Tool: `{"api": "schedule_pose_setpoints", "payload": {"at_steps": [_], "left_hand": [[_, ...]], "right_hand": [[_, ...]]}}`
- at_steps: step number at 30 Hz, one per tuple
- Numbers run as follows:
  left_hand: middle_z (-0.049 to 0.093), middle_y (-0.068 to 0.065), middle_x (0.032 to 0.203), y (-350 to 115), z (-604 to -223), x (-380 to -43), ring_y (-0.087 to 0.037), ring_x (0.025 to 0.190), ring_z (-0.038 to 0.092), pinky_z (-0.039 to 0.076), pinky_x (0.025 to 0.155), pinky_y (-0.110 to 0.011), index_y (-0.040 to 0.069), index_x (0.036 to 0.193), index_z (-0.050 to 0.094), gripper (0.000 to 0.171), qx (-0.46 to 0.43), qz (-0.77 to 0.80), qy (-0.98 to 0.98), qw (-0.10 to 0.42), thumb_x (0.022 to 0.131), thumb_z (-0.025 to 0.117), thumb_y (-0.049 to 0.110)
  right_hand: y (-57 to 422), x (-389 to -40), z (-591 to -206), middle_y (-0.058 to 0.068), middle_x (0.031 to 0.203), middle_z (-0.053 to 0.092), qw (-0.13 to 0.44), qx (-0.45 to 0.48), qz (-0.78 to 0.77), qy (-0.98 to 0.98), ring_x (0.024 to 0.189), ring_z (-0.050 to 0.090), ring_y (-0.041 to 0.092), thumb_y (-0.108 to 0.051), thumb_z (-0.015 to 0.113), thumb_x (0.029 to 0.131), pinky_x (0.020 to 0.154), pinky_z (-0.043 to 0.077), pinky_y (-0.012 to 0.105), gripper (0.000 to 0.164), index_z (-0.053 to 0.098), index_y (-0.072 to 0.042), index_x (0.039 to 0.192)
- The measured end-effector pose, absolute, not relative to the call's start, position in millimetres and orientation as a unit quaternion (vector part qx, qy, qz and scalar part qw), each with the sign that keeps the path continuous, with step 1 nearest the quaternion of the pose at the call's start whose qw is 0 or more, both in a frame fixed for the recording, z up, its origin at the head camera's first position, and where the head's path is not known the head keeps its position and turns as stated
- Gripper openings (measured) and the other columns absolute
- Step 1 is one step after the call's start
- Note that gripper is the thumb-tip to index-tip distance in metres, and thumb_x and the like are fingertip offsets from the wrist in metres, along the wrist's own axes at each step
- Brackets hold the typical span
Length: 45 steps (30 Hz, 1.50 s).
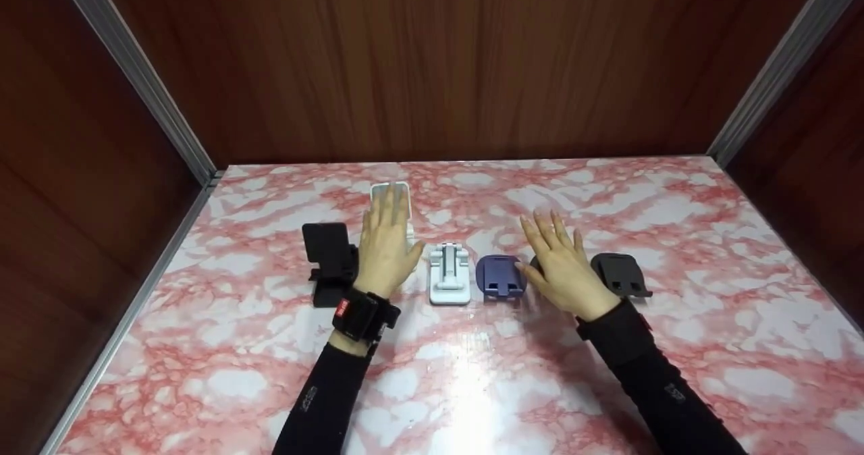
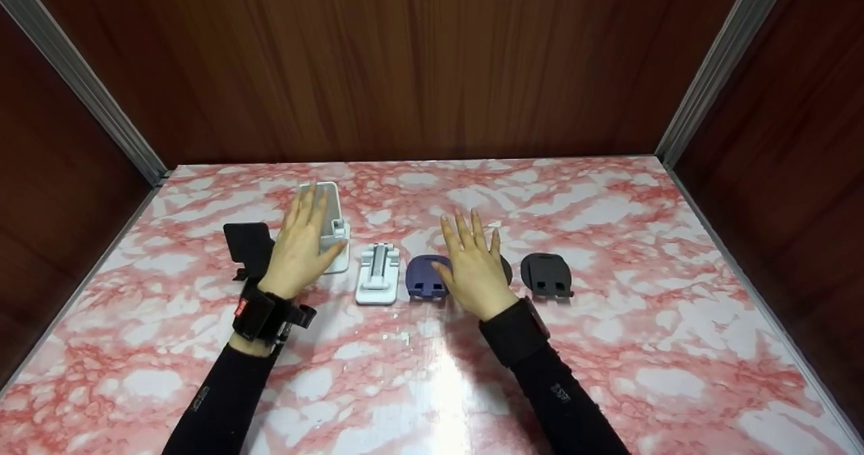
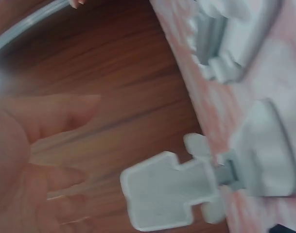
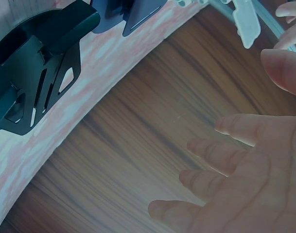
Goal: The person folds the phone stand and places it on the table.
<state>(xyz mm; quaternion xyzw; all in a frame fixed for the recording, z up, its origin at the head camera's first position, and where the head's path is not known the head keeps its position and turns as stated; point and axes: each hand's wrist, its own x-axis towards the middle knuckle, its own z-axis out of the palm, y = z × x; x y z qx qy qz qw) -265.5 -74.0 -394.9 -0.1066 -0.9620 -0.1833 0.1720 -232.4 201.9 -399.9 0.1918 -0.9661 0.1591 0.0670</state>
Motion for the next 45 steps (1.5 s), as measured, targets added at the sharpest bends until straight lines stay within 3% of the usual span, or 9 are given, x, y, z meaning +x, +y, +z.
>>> {"api": "schedule_pose_setpoints", "payload": {"at_steps": [3,12,18,25,30,35,39,45], "left_hand": [[0.006,-0.013,0.156,-79,-403,-274,-0.034,0.144,0.005,0.01,0.117,-0.051,0.006,0.149,0.012,0.091,-0.095,-0.197,-0.959,0.178,0.082,0.068,0.03],[0.002,-0.021,0.155,-89,-421,-288,-0.039,0.143,0.0,0.008,0.119,-0.047,-0.001,0.147,0.007,0.085,-0.103,-0.274,-0.937,0.19,0.087,0.062,0.023],[-0.007,-0.021,0.154,-95,-427,-292,-0.037,0.143,-0.001,0.012,0.119,-0.047,0.0,0.148,0.002,0.084,-0.089,-0.35,-0.919,0.158,0.09,0.057,0.023],[0.004,-0.02,0.155,-102,-428,-298,-0.031,0.143,0.01,0.015,0.119,-0.039,0.003,0.148,-0.005,0.085,-0.061,-0.44,-0.887,0.127,0.09,0.055,0.019],[0.017,-0.021,0.151,-103,-428,-299,-0.034,0.137,0.026,0.024,0.116,-0.042,0.003,0.148,0.004,0.077,-0.044,-0.452,-0.88,0.137,0.091,0.054,0.015],[0.032,-0.024,0.141,-104,-430,-300,-0.036,0.125,0.04,0.034,0.11,-0.044,-0.001,0.146,0.019,0.067,-0.054,-0.445,-0.872,0.195,0.089,0.054,0.005],[0.038,-0.025,0.137,-103,-432,-301,-0.037,0.124,0.041,0.036,0.106,-0.046,-0.001,0.143,0.027,0.062,-0.068,-0.447,-0.862,0.229,0.087,0.052,-0.004],[0.046,-0.023,0.129,-103,-432,-303,-0.034,0.115,0.048,0.041,0.1,-0.043,0.0,0.137,0.036,0.056,-0.064,-0.473,-0.847,0.234,0.084,0.053,-0.008]], "right_hand": [[202,-233,-400,0.015,0.155,0.006,0.065,0.192,0.159,-0.966,0.143,-0.004,0.036,-0.033,0.051,0.094,0.108,0.003,0.07,0.072,0.011,-0.013,0.15],[202,-233,-401,0.015,0.156,0.005,0.062,0.191,0.16,-0.967,0.143,-0.005,0.035,-0.033,0.051,0.094,0.109,0.002,0.069,0.072,0.01,-0.012,0.149],[201,-233,-402,0.016,0.155,0.006,0.059,0.19,0.16,-0.967,0.143,-0.005,0.036,-0.034,0.05,0.094,0.109,0.001,0.069,0.072,0.01,-0.013,0.15],[201,-232,-402,0.017,0.155,0.007,0.06,0.192,0.163,-0.966,0.143,-0.004,0.037,-0.034,0.05,0.094,0.108,0.002,0.069,0.071,0.011,-0.012,0.149],[201,-232,-402,0.017,0.155,0.007,0.06,0.192,0.165,-0.966,0.143,-0.004,0.037,-0.034,0.05,0.094,0.108,0.003,0.07,0.071,0.012,-0.011,0.149],[201,-233,-403,0.017,0.155,0.006,0.058,0.191,0.164,-0.966,0.143,-0.004,0.037,-0.035,0.05,0.094,0.109,0.002,0.069,0.071,0.012,-0.011,0.149],[201,-234,-402,0.017,0.155,0.007,0.056,0.191,0.162,-0.966,0.143,-0.004,0.037,-0.035,0.05,0.094,0.109,0.002,0.069,0.071,0.012,-0.011,0.149],[201,-234,-402,0.018,0.155,0.006,0.048,0.193,0.161,-0.967,0.143,-0.004,0.037,-0.034,0.05,0.094,0.109,0.001,0.068,0.07,0.014,-0.011,0.149]]}}
